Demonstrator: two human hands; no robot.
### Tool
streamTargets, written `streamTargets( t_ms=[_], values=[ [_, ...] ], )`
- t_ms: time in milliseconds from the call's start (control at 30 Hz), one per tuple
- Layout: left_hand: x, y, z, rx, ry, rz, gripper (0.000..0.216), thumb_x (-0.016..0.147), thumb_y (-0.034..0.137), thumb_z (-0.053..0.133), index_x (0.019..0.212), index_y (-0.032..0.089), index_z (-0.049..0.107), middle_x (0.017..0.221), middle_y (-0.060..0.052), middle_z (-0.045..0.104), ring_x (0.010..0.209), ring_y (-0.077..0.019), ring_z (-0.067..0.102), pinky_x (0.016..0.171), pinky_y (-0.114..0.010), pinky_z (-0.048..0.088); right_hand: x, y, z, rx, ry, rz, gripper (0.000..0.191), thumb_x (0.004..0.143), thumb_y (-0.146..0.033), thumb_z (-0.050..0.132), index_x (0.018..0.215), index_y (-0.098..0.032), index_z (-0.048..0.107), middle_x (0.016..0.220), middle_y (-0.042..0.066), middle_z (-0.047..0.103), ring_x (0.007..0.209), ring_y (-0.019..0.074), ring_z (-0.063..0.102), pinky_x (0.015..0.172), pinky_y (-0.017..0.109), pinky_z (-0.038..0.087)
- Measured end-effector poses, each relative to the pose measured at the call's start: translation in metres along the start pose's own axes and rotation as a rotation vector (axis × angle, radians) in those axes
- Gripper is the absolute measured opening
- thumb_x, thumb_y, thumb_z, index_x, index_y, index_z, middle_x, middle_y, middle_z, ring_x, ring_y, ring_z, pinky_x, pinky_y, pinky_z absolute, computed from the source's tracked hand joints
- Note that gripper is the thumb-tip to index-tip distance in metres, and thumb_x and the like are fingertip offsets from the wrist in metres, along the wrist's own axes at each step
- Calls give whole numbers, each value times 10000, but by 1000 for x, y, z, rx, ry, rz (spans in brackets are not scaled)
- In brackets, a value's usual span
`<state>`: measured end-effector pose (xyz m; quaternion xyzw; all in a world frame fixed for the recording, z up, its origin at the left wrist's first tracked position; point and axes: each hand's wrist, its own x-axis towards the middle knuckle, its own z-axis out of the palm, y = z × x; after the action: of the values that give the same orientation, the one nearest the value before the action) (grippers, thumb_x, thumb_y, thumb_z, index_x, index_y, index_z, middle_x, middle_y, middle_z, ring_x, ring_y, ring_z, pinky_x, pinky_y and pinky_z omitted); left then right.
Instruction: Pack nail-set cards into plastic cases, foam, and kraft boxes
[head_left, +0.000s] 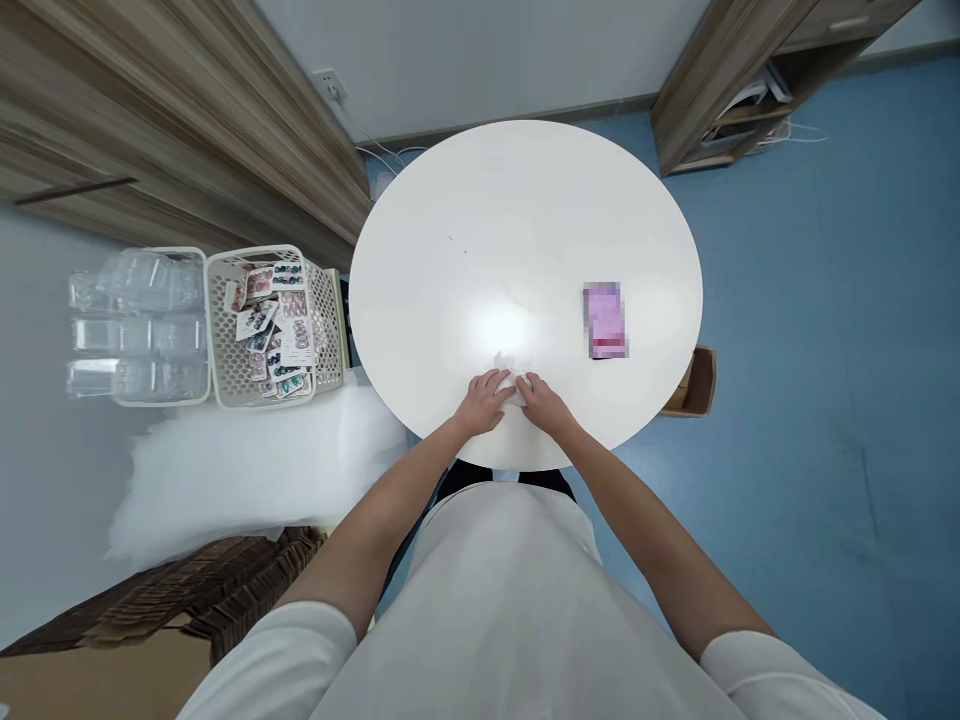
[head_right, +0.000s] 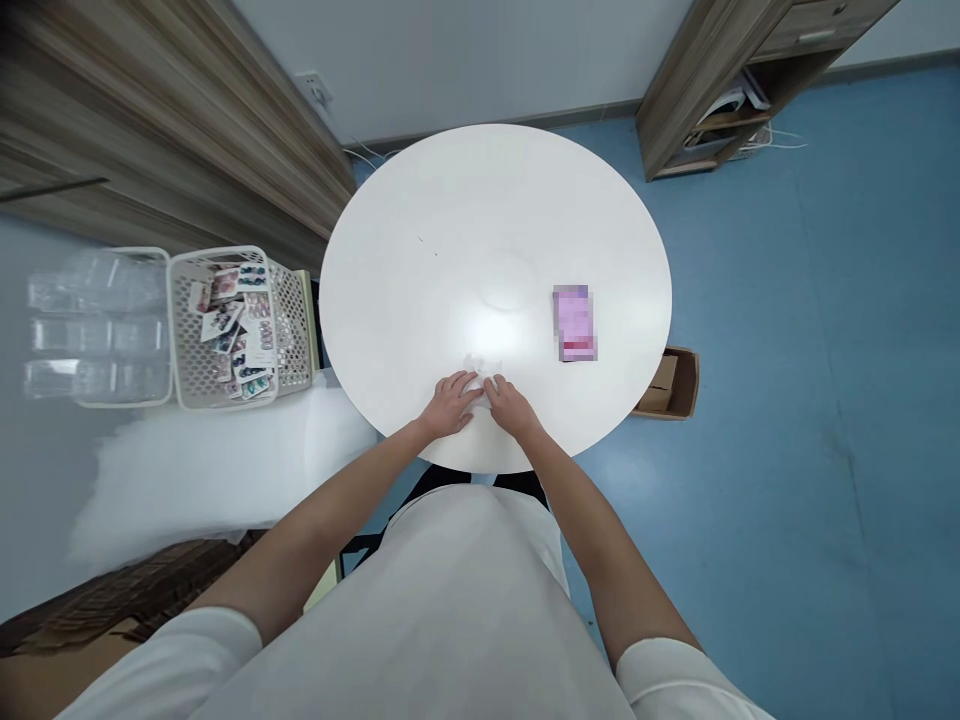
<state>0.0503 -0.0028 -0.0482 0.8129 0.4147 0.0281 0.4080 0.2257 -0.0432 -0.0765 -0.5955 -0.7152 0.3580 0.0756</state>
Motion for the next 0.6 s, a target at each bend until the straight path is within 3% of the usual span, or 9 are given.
streamTargets(
  t_ms=[200, 400, 600],
  values=[
    [-9, -6, -2, -61, -9, 11, 530, 639, 44, 540, 1127, 249, 503, 1301, -67, 441, 1273, -257, 293, 1041, -452, 224, -8, -14, 0, 23, -53, -77, 568, 707, -162, 521, 1256, -144, 374, 1152, 162, 463, 1015, 303, 476, 833, 440, 447],
    [-23, -2, -2, -31, 25, -42, 561, 615, 36, 506, 1136, 245, 495, 1278, -60, 472, 1252, -248, 330, 1031, -437, 258, -17, -26, -10, 72, -61, -114, 587, 746, -233, 491, 1292, -188, 280, 1167, 135, 466, 1014, 254, 495, 786, 407, 469],
    [-19, 0, -8, -62, 44, -99, 459, 652, 124, 538, 1093, 254, 540, 1274, -61, 440, 1219, -258, 338, 1012, -424, 282, -12, -26, -31, 67, -141, -113, 444, 778, -298, 487, 1209, -223, 411, 1179, 117, 446, 850, 194, 549, 731, 360, 466]
  ],
)
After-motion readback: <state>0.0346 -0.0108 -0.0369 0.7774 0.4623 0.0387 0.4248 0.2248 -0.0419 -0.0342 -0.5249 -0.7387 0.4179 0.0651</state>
